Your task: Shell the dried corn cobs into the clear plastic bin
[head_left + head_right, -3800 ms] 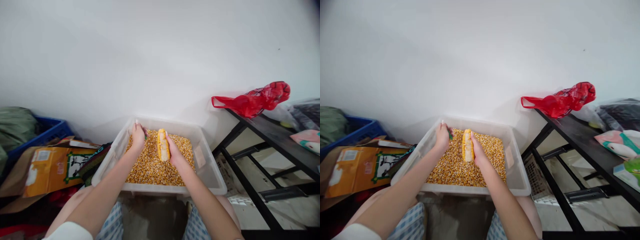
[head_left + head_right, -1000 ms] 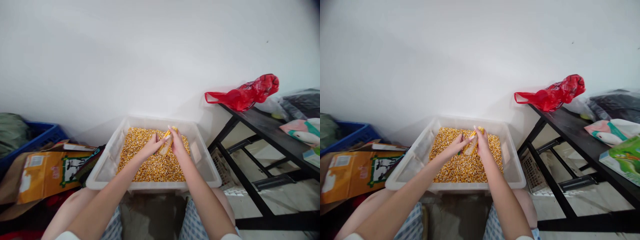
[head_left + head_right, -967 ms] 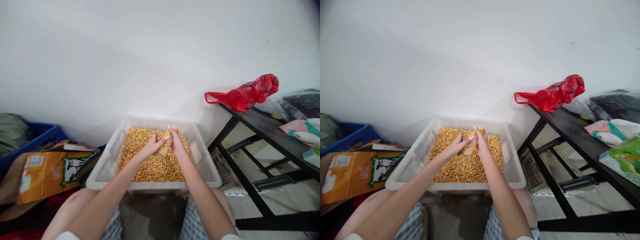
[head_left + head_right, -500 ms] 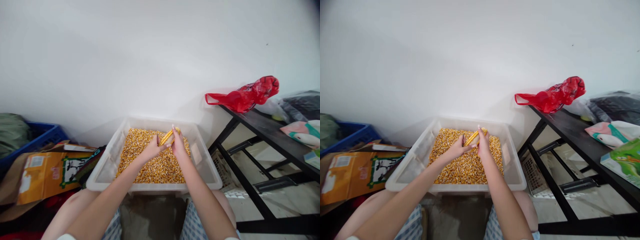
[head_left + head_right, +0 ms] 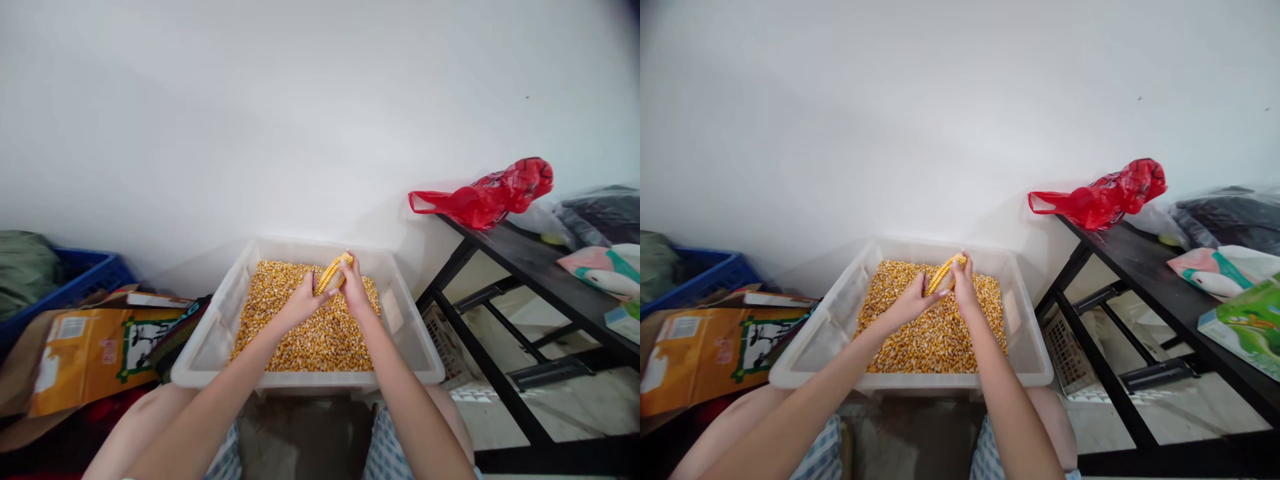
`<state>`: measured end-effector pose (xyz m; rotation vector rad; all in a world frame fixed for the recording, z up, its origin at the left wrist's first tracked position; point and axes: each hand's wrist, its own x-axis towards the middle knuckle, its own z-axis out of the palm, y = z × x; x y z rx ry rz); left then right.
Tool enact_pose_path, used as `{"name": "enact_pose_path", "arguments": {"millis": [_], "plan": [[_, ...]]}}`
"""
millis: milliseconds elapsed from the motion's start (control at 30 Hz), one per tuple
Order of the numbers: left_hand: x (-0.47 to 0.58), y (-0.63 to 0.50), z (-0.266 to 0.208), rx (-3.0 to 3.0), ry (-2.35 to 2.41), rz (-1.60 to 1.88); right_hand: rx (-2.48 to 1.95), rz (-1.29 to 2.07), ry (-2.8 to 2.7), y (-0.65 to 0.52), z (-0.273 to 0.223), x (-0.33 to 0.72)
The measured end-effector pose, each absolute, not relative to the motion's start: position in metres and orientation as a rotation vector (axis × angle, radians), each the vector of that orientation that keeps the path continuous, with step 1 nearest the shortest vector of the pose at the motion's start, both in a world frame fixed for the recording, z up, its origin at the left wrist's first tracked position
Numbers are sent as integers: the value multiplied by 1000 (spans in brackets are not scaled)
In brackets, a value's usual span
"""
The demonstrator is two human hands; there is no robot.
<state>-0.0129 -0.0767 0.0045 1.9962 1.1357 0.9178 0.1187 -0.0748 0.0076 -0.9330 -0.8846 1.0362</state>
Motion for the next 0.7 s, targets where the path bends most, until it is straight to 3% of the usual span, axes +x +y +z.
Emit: {"name": "enact_pose_path", "arguments": {"millis": [700], "plan": [[-14,-82,5,2168,1225,906,-1070,1026,-953,-77,9,121]]}}
